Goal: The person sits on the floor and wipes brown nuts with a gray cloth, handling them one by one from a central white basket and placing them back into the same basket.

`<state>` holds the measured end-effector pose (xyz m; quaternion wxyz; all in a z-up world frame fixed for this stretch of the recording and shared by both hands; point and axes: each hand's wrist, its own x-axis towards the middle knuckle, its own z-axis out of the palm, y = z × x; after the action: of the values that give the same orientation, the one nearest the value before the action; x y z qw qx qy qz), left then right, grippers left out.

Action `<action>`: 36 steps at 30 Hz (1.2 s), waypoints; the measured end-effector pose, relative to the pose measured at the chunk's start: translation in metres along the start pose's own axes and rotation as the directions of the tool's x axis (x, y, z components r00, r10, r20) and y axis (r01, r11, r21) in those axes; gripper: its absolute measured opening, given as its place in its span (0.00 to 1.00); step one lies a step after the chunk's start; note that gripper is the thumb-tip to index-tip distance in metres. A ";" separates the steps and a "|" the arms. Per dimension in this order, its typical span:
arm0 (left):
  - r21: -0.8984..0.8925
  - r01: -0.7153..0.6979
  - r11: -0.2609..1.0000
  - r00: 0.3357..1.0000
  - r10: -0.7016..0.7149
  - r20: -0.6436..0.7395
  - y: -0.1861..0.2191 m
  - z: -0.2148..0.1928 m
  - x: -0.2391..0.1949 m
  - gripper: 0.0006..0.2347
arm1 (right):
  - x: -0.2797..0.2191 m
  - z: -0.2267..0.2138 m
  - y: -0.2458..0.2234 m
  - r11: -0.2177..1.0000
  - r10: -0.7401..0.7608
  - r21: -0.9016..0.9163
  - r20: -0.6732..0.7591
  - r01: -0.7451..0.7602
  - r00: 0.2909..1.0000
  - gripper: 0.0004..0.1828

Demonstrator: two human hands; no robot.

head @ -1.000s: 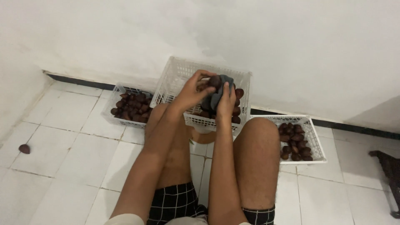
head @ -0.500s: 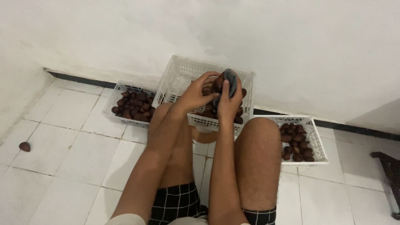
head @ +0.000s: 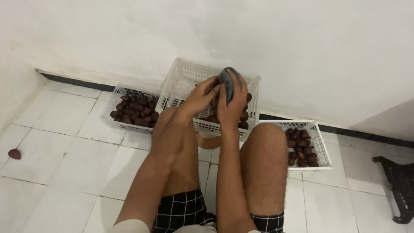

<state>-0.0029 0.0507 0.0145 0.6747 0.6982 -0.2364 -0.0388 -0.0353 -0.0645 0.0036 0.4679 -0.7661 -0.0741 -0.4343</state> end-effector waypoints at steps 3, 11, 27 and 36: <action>0.108 -0.017 0.994 1.000 0.015 0.023 0.006 -0.004 0.000 0.20 | 0.000 0.000 0.016 0.981 0.159 0.114 -0.017 -0.156 0.987 0.18; 0.045 0.020 0.999 0.999 -0.022 0.041 0.015 -0.004 -0.008 0.29 | -0.008 0.003 0.039 0.705 0.647 0.337 0.057 -0.624 0.761 0.24; 0.202 0.296 0.933 0.950 -0.266 -0.163 0.010 -0.003 -0.004 0.31 | -0.002 -0.003 0.021 0.893 0.329 0.242 0.223 -0.379 0.918 0.33; 0.225 0.158 0.961 0.984 -0.135 -0.116 0.025 0.004 -0.004 0.26 | -0.007 -0.003 0.022 0.922 0.290 0.191 0.233 -0.336 0.928 0.30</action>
<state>-0.0154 0.0494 0.0374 0.5941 0.7893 -0.1532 -0.0259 -0.0301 -0.0763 -0.0156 0.6063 -0.7492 -0.0460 -0.2628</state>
